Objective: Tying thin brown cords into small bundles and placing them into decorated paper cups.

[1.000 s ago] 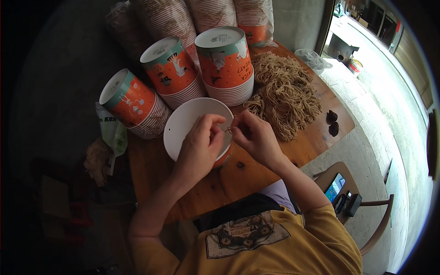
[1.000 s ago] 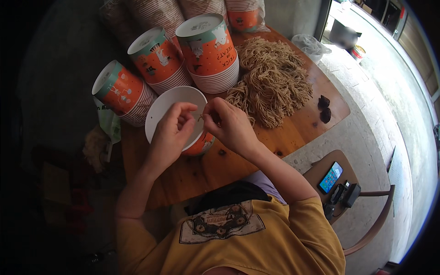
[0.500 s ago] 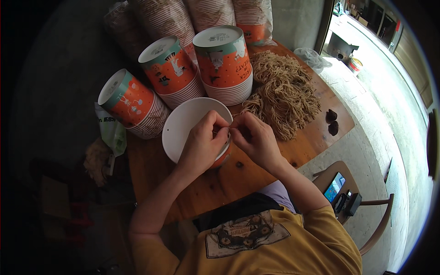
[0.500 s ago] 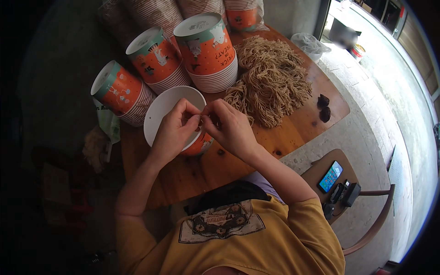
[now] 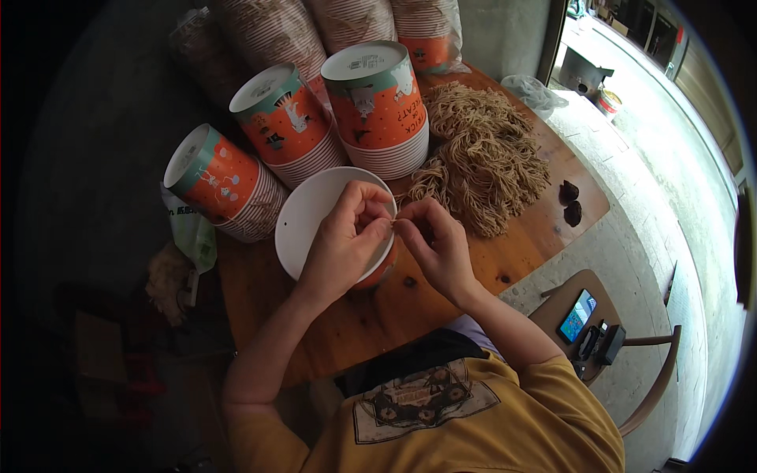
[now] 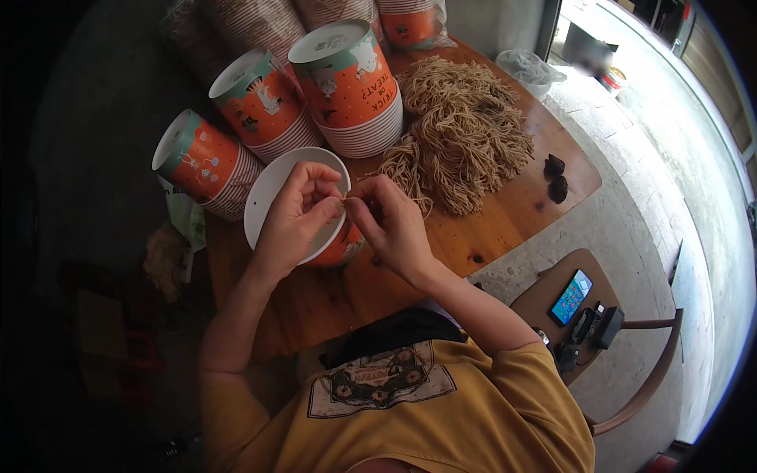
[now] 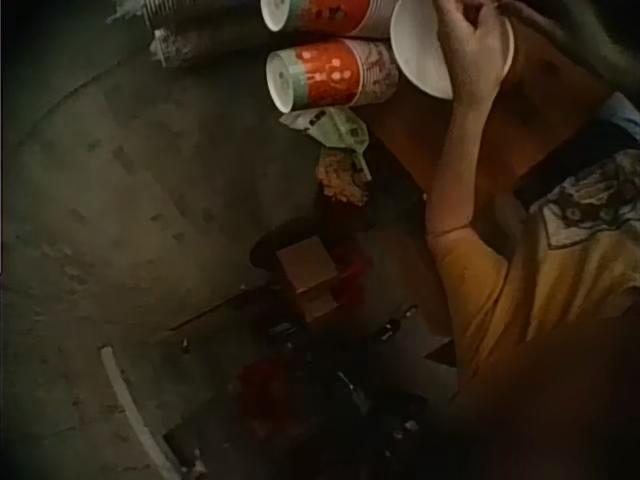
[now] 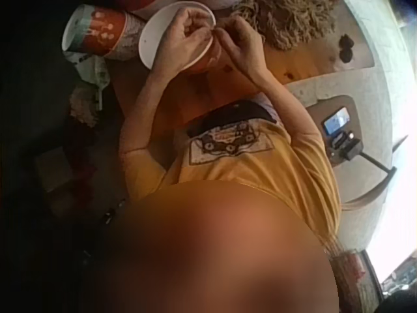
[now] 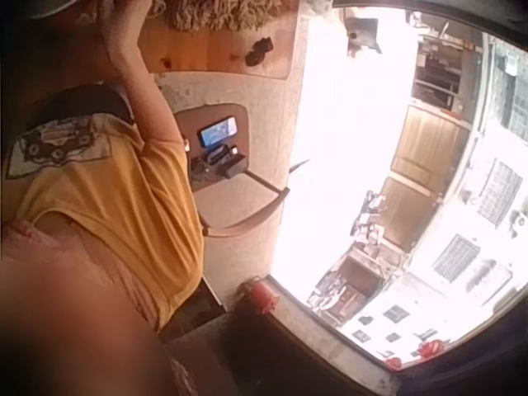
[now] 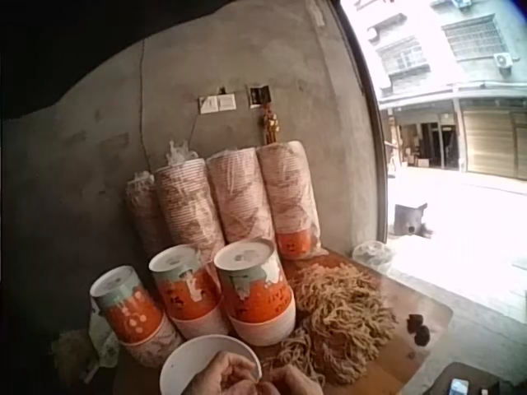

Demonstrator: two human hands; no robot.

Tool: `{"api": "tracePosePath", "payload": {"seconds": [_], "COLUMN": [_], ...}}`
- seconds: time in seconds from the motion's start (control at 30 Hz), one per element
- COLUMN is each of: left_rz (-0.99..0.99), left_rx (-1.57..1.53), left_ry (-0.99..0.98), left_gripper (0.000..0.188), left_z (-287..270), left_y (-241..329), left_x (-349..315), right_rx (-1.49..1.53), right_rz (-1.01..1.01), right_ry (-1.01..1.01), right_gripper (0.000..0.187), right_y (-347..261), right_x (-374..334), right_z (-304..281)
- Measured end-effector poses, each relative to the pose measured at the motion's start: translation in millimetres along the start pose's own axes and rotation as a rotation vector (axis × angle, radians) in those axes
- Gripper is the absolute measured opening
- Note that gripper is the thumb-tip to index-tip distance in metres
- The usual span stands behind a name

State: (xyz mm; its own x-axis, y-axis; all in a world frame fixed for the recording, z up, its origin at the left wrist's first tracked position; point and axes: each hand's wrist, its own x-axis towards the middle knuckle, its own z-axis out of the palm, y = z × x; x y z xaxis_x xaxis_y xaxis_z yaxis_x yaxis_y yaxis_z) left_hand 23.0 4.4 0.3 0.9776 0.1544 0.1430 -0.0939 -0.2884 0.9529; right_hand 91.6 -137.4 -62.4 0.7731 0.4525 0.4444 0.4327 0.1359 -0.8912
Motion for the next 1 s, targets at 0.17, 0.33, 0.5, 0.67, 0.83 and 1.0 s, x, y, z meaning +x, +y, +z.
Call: {"api": "tracePosePath", "payload": {"seconds": [0.17, 0.33, 0.5, 0.67, 0.83, 1.0], "left_rz": [-0.043, -0.05, 0.043, 0.208, 0.259, 0.375], "left_rx": [-0.058, -0.044, 0.098, 0.296, 0.409, 0.586], "left_ry": [-0.031, -0.011, 0.02, 0.056, 0.091, 0.069], "left_gripper": [0.025, 0.028, 0.029, 0.03, 0.025, 0.017], "left_z": [-3.4, -3.7, -1.9, 3.9, 7.1, 3.8], "left_y": [0.3, -0.9, -1.7, 2.2, 4.3, 1.5], "left_x": [2.6, 2.1, 1.6, -0.7, -2.2, -2.7], "right_rx": [0.042, -0.096, -0.251, -0.026, 0.373, 0.755], "right_rz": [0.016, -0.103, -0.193, 0.025, 0.272, 0.646], "right_ry": [0.008, 0.02, -0.009, -0.039, -0.081, -0.195], "right_gripper": [0.011, 0.019, 0.013, 0.011, 0.013, 0.013], "right_y": [0.3, -8.2, -12.1, -10.3, -9.9, -8.5], "right_x": [0.1, 5.2, 7.1, 6.2, 7.8, 7.5], "right_z": [1.0, -3.7, -6.9, -7.0, -8.0, -13.5]}}
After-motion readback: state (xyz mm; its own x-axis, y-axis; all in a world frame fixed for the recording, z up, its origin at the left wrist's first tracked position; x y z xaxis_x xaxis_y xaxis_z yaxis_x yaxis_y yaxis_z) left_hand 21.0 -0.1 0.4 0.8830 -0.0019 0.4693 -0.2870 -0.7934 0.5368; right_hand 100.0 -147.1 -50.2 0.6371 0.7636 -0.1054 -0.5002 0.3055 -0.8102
